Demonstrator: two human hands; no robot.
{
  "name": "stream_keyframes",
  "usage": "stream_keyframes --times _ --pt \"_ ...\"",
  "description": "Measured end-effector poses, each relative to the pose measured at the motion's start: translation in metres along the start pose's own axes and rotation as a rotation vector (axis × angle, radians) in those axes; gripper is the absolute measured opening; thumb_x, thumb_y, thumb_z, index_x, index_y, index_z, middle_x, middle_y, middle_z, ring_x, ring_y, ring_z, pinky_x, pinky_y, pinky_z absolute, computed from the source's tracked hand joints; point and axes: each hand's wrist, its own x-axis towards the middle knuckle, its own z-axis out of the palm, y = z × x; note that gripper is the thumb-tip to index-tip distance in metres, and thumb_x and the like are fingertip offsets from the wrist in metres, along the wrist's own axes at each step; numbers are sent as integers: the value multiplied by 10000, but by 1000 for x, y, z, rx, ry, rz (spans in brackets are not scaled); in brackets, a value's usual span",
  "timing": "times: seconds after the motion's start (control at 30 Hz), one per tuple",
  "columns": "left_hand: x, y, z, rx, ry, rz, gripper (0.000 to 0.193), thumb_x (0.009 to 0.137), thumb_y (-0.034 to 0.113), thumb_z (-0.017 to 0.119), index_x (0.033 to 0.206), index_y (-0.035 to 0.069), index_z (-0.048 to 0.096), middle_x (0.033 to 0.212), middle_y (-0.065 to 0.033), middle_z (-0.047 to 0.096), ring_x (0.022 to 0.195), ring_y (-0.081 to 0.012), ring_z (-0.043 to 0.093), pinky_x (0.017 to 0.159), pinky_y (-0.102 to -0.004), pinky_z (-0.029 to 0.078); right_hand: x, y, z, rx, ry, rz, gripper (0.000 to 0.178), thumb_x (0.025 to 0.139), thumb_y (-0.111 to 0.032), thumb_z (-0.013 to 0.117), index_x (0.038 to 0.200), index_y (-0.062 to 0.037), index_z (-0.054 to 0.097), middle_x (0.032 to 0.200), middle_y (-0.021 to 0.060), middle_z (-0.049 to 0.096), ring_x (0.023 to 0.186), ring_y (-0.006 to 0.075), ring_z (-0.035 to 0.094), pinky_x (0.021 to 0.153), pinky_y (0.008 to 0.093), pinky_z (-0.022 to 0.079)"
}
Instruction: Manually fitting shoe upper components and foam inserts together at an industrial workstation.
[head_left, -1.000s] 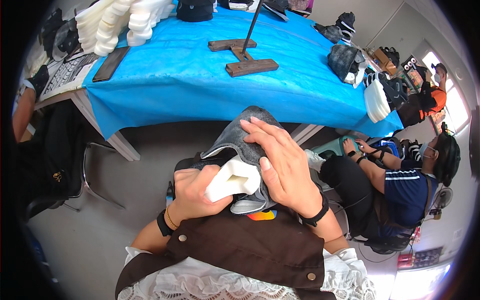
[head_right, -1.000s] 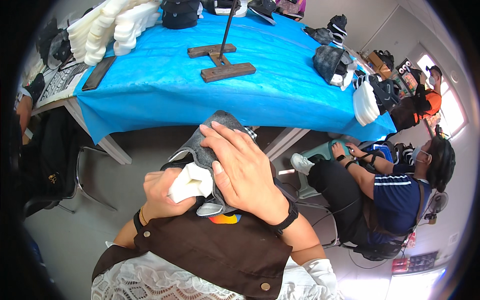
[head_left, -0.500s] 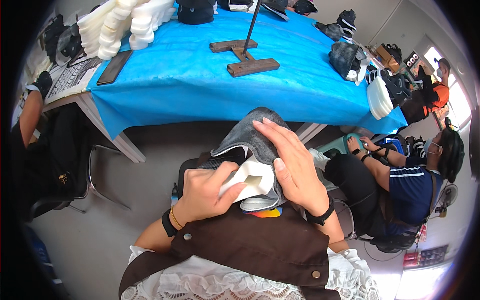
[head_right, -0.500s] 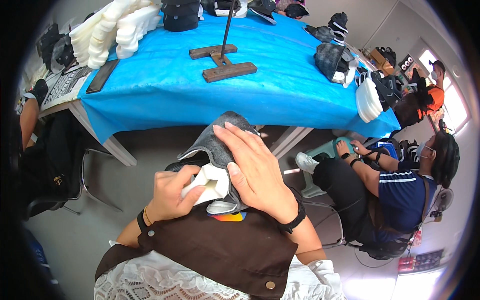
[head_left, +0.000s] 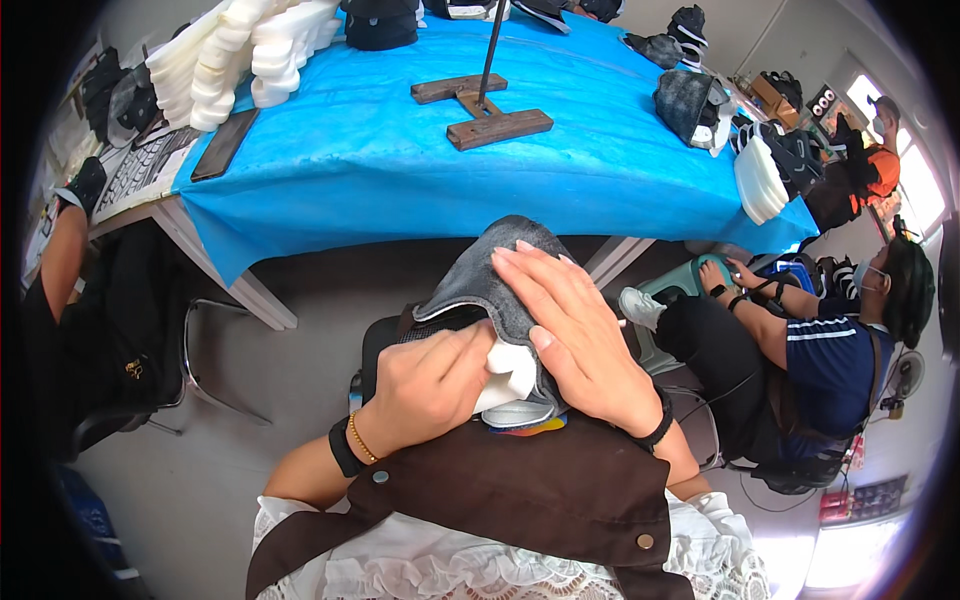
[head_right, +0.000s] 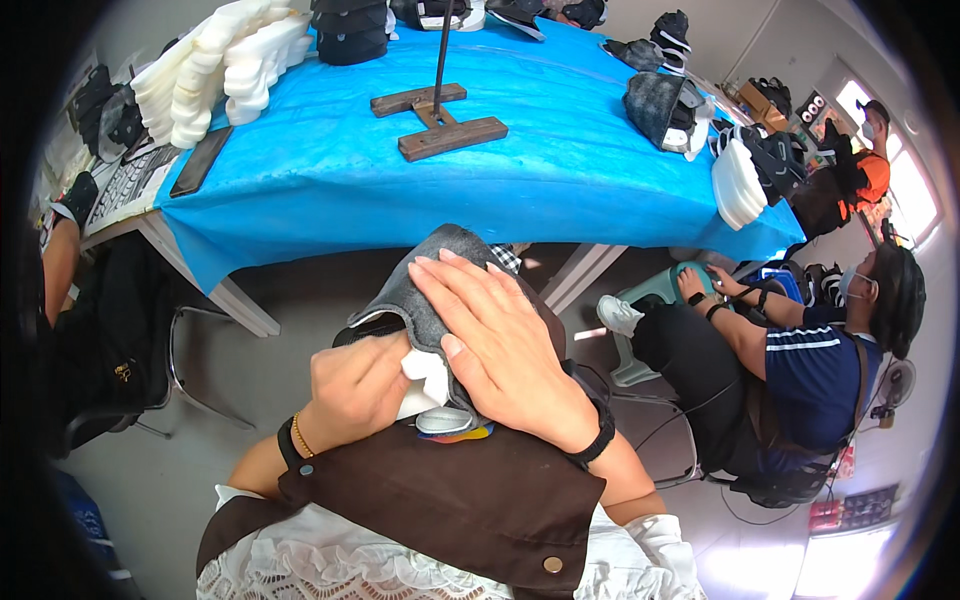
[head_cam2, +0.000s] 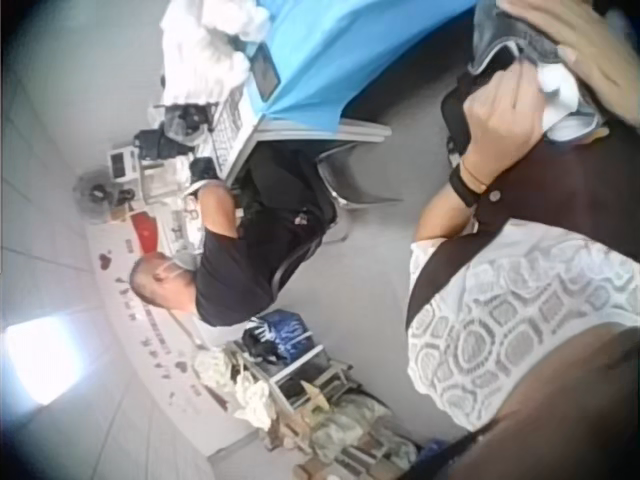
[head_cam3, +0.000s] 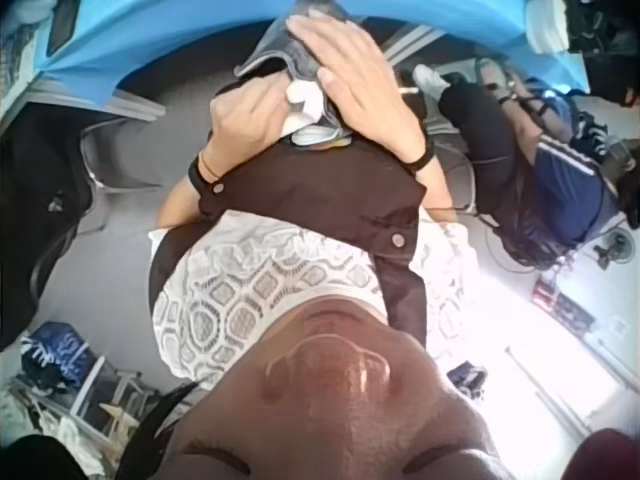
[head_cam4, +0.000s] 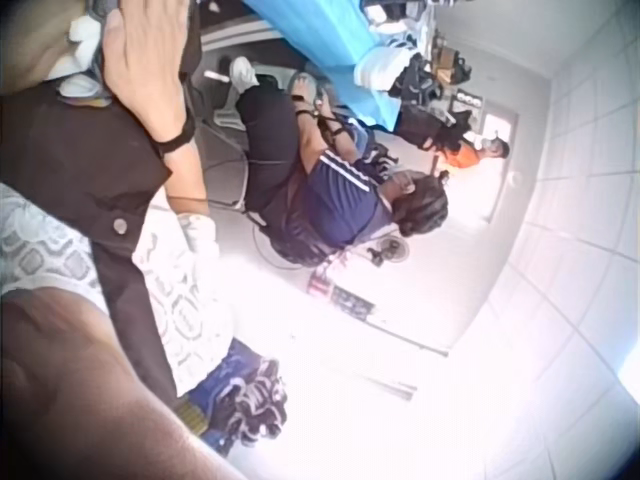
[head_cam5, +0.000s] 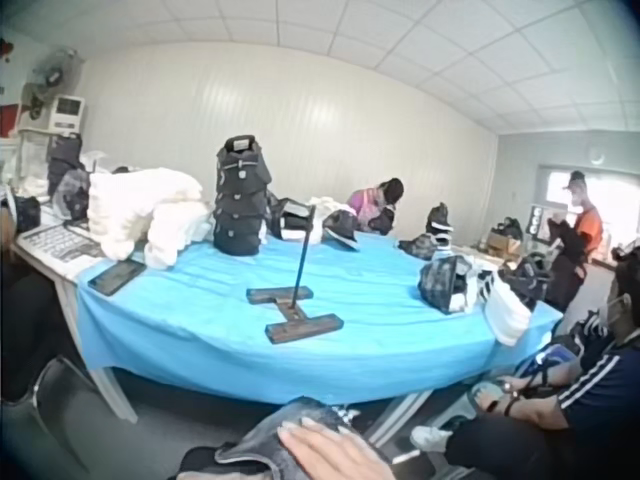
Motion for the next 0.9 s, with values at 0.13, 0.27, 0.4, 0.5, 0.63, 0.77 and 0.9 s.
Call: stream_keyframes --times 0.13,0.27,0.4,0.5,0.63,0.77,0.9 --pt "-2 -2 3 -8 56 153 287 704 32 670 981 -41 677 841 -87 666 618 -160 633 517 -275 490 4 -3 5 -45 -7 37 570 893 -193 432 1443 -47 437 1460 157 441 1391 335 375 1129 542 256" --pt "2 -1 -2 -33 9 28 293 670 19 695 959 -19 673 822 -90 660 616 -174 635 520 -293 495 6 4 9 -38 -4 42 569 876 -183 439 1428 -52 454 1446 153 449 1383 333 381 1132 552 247" --pt "9 -1 9 -88 56 -103 246 691 -13 692 936 -7 665 726 -73 620 595 -203 624 522 -317 495 1 16 14 81 18 51 601 877 -195 433 1457 -38 427 1467 163 429 1392 339 370 1141 546 237" --pt "7 -1 14 -96 54 -124 231 700 -18 689 929 -1 667 689 -63 599 588 -208 620 520 -321 494 -5 23 20 91 30 34 583 939 -251 383 1474 -18 399 1484 169 413 1399 345 359 1140 535 238" --pt "8 -1 14 -107 60 -135 205 694 -14 692 897 7 670 676 -57 588 580 -208 615 512 -319 490 -4 18 15 52 10 2 590 992 -328 321 1475 6 385 1498 167 399 1411 351 341 1140 527 230" --pt "9 -1 15 -143 60 -150 173 703 -4 701 872 14 671 680 -63 591 581 -222 614 507 -320 484 -4 20 14 43 -9 -3 616 1001 -367 289 1481 10 374 1508 166 390 1421 358 323 1144 524 212" --pt "5 -6 17 -275 -1 -257 168 742 36 741 891 -11 680 714 -106 629 589 -259 617 537 -330 474 -6 19 20 24 15 24 623 1011 -391 261 1495 -13 366 1563 172 324 1429 367 306 1153 522 185"
